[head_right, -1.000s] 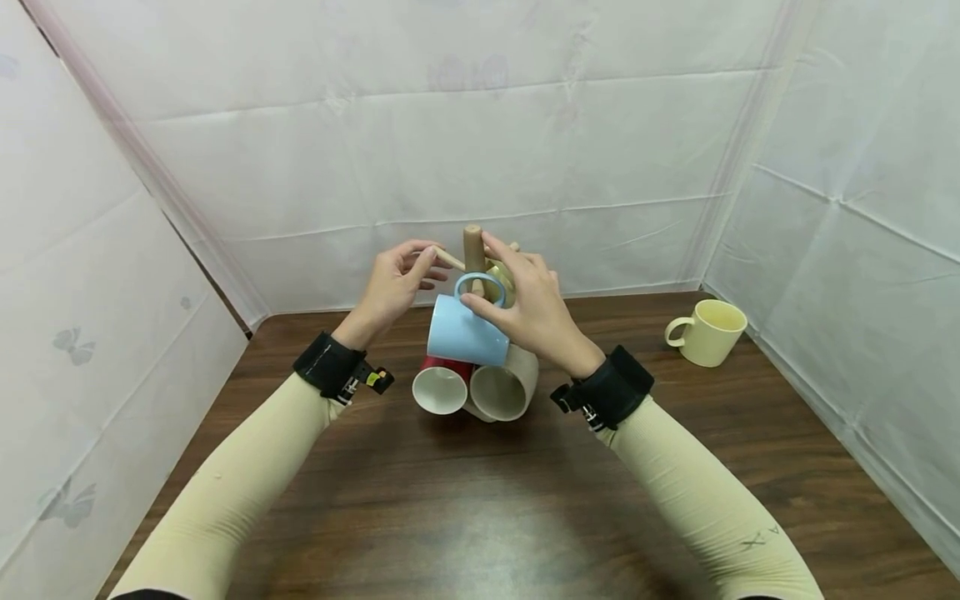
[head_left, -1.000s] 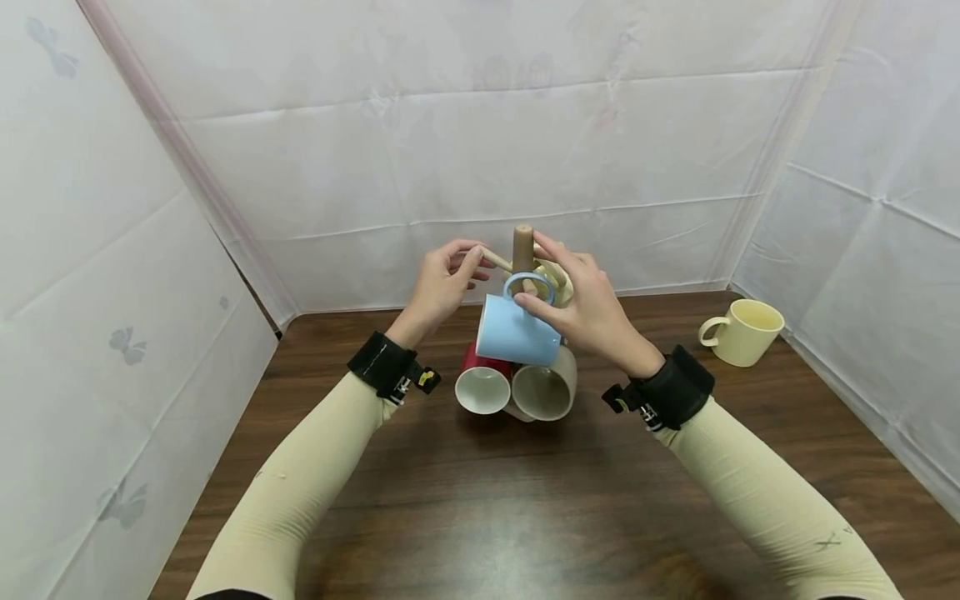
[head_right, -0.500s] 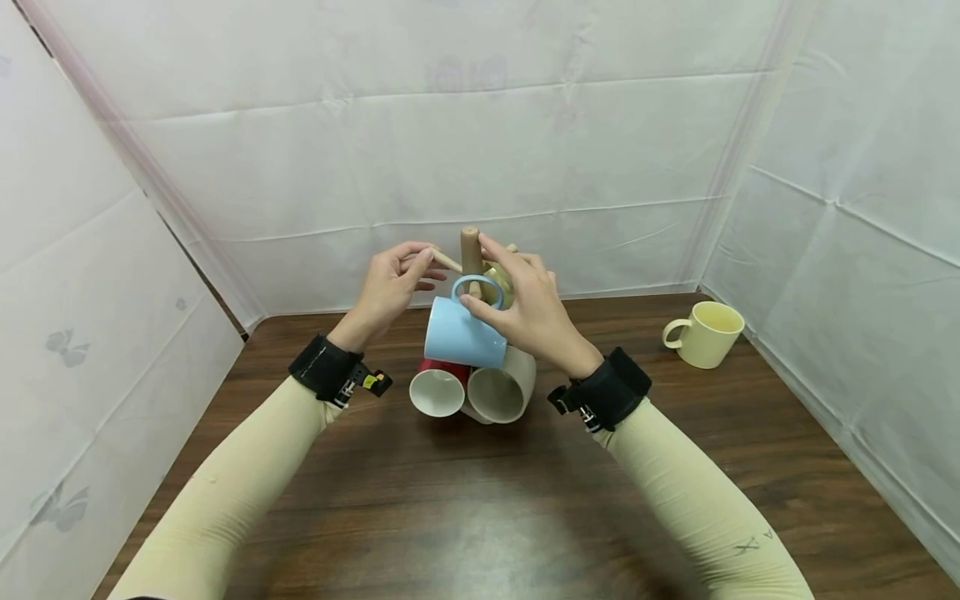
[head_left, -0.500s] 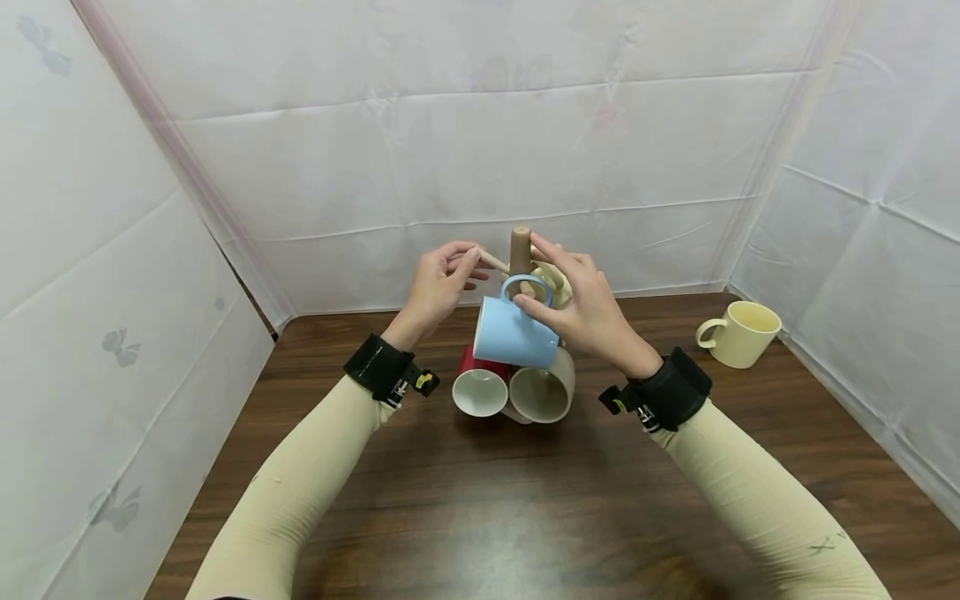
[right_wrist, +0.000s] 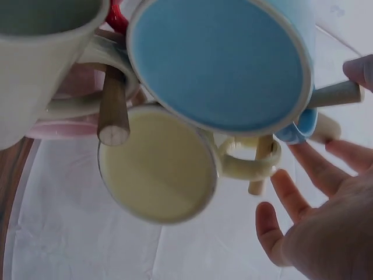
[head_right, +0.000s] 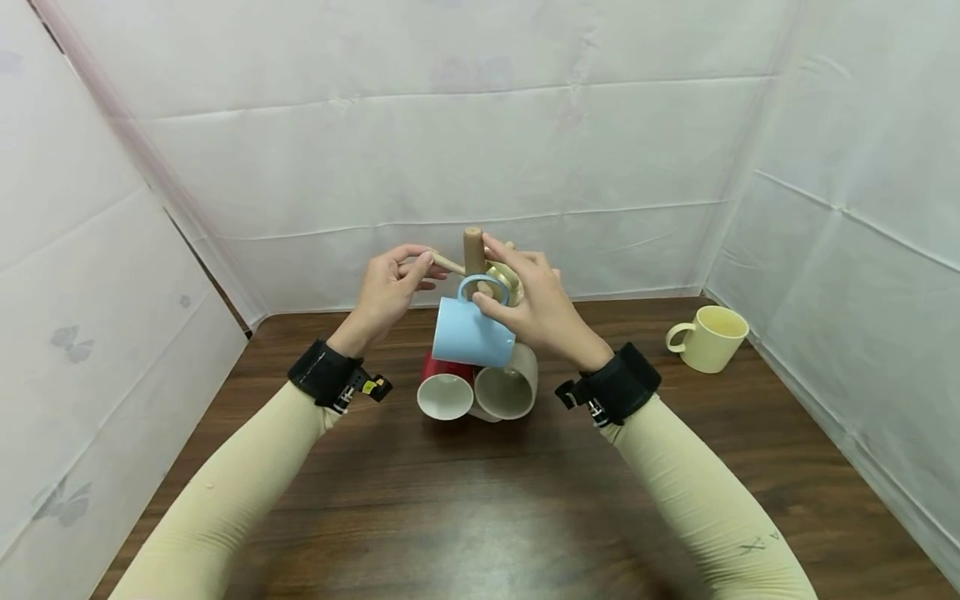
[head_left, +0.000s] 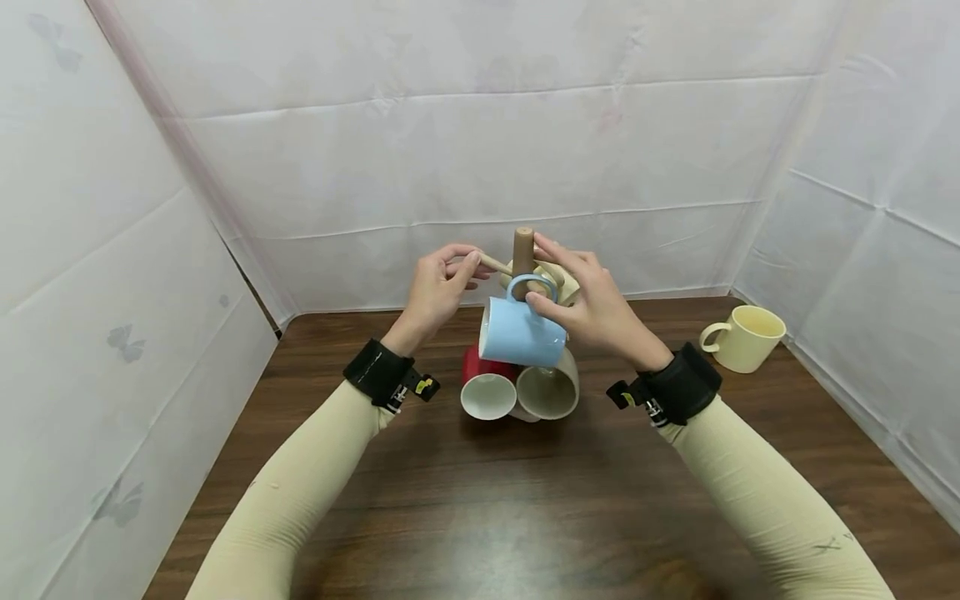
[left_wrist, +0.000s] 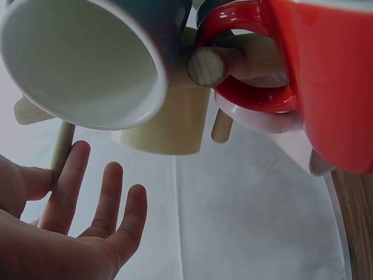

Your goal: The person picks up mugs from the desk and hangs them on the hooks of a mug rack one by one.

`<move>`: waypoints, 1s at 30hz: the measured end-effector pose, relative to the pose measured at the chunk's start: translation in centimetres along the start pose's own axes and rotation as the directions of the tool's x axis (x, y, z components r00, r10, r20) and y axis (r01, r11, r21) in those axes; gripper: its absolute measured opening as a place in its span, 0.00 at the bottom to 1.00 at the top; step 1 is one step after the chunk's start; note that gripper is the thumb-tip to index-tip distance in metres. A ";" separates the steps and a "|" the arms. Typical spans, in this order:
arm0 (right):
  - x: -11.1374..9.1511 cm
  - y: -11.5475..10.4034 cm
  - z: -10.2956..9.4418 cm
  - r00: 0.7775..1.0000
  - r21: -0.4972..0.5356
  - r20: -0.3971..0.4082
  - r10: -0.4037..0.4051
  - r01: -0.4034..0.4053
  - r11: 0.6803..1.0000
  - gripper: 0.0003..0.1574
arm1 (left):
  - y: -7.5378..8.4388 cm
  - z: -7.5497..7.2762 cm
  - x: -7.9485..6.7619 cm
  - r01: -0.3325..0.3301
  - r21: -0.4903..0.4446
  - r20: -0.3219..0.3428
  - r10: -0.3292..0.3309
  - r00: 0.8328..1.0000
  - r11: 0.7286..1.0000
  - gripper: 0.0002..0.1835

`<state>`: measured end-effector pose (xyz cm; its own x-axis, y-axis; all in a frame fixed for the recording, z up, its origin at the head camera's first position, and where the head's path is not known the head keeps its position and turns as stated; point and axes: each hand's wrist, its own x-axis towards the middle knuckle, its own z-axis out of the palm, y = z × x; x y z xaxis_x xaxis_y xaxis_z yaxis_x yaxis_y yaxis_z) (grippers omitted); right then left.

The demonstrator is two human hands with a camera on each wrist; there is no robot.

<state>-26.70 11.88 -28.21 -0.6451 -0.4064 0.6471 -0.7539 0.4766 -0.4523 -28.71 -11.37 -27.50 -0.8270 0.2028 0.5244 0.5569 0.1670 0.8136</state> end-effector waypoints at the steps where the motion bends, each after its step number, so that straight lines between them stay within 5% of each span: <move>1: 0.0 0.1 -0.2 1.000 0.005 0.012 -0.002 0.002 1.000 0.44 | 0.1 0.1 -0.2 -0.007 -0.003 -0.003 0.007 1.000 1.000 0.13; 7: -0.2 1.0 -1.3 0.999 0.014 0.042 -0.015 0.014 1.000 0.40 | 0.3 0.3 -1.3 -0.036 -0.029 -0.021 0.035 0.999 0.999 0.12; 15: -0.4 2.2 -2.5 0.999 0.011 -0.042 -0.017 0.018 1.000 0.32 | 1.0 0.8 -2.3 -0.101 -0.034 -0.060 0.099 0.993 0.994 0.10; 22: -0.4 3.1 -2.9 0.993 -0.014 -0.116 -0.006 0.005 1.000 0.22 | 2.0 1.6 -3.6 -0.197 0.045 -0.130 0.201 0.971 0.979 0.07; 30: 0.0 3.8 -3.1 0.985 -0.037 -0.169 0.026 -0.032 0.999 0.12 | 3.2 3.8 -4.7 -0.218 0.091 -0.212 0.233 0.949 0.972 0.05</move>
<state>-29.19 16.13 -28.10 -0.6339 -0.2560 0.7299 -0.7273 0.5184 -0.4498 -22.77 -8.10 -28.28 -0.6718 0.0273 0.7403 0.7285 0.2054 0.6535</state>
